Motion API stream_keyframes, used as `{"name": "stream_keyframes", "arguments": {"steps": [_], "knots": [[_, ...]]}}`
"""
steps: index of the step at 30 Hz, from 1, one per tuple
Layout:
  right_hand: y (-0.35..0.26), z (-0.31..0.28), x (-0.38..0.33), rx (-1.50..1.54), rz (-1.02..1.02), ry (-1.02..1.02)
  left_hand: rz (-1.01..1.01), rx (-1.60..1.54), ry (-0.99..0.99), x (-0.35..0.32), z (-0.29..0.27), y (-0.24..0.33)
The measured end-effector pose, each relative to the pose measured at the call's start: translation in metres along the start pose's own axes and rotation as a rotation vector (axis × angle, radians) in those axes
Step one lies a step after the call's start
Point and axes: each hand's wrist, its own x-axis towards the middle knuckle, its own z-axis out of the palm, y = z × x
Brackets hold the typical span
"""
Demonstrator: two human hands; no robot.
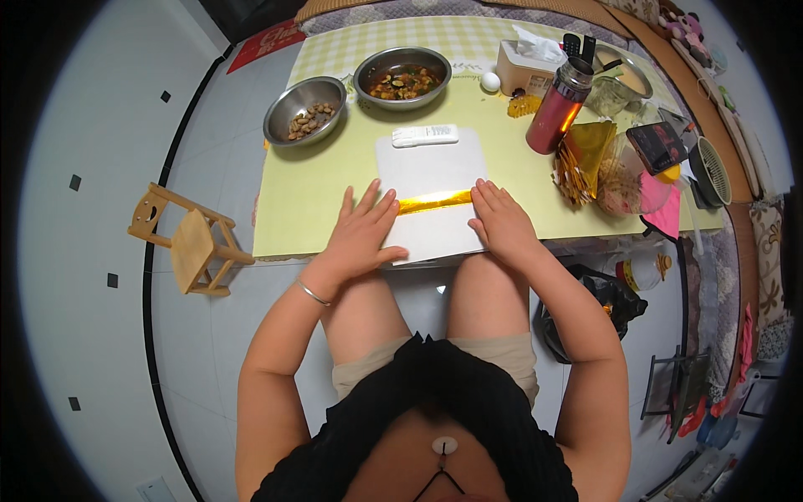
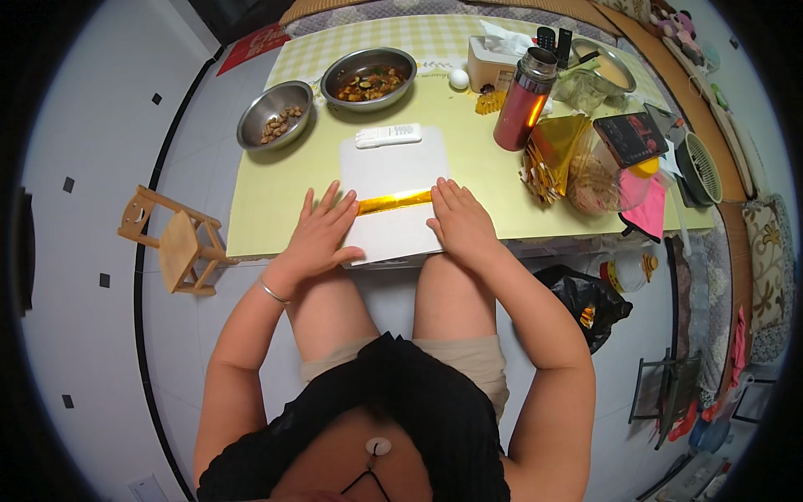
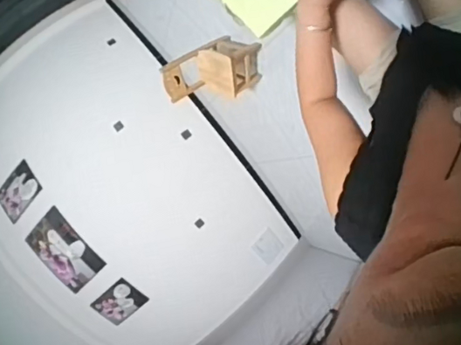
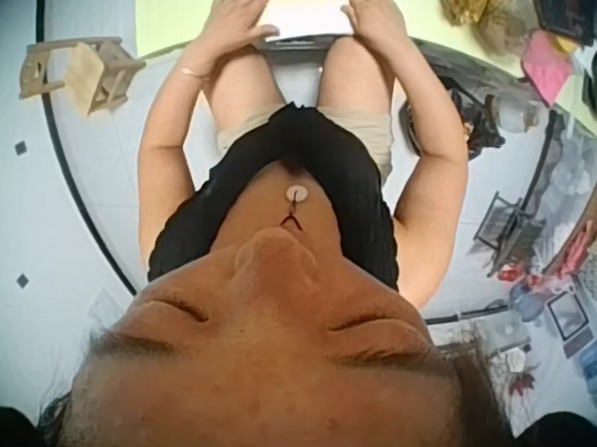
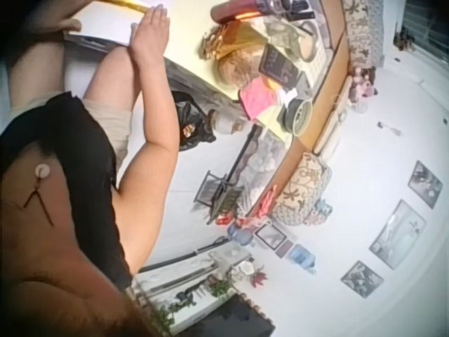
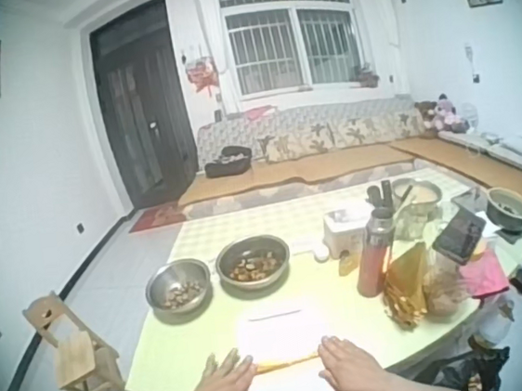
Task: The person sits on the floor and folds multiple sheets of gold-colored paper into triangular shapes using a white rectangular board as a guide. They repeatedly fold the paper, press the creases, and place the finished items into a pile on the table.
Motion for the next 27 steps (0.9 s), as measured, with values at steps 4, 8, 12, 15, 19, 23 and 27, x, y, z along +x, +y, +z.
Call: {"name": "stream_keyframes", "arguments": {"steps": [4, 8, 12, 15, 19, 23, 27], "knots": [[-0.012, -0.016, 0.017, -0.208, -0.055, -0.001, 0.061, 0.015, 0.180, 0.034, 0.016, 0.029], [-0.013, -0.018, 0.031, -0.291, -0.077, -0.013, -0.028, -0.056, 0.170, 0.045, 0.041, 0.043], [-0.024, -0.022, 0.047, -0.412, -0.117, -0.106, -0.068, -0.025, 0.176, 0.060, 0.019, 0.052], [-0.025, -0.015, 0.054, -0.391, -0.148, -0.042, -0.065, -0.038, 0.204, 0.075, 0.010, 0.055], [-0.017, -0.018, 0.059, -0.289, -0.095, -0.134, -0.117, 0.029, 0.123, 0.097, 0.009, 0.061], [-0.007, -0.023, 0.064, -0.167, -0.033, 0.036, -0.059, 0.165, 0.126, 0.114, 0.024, 0.054], [0.001, -0.023, 0.064, -0.104, -0.017, 0.082, -0.092, 0.122, -0.059, 0.138, -0.003, 0.046]]}}
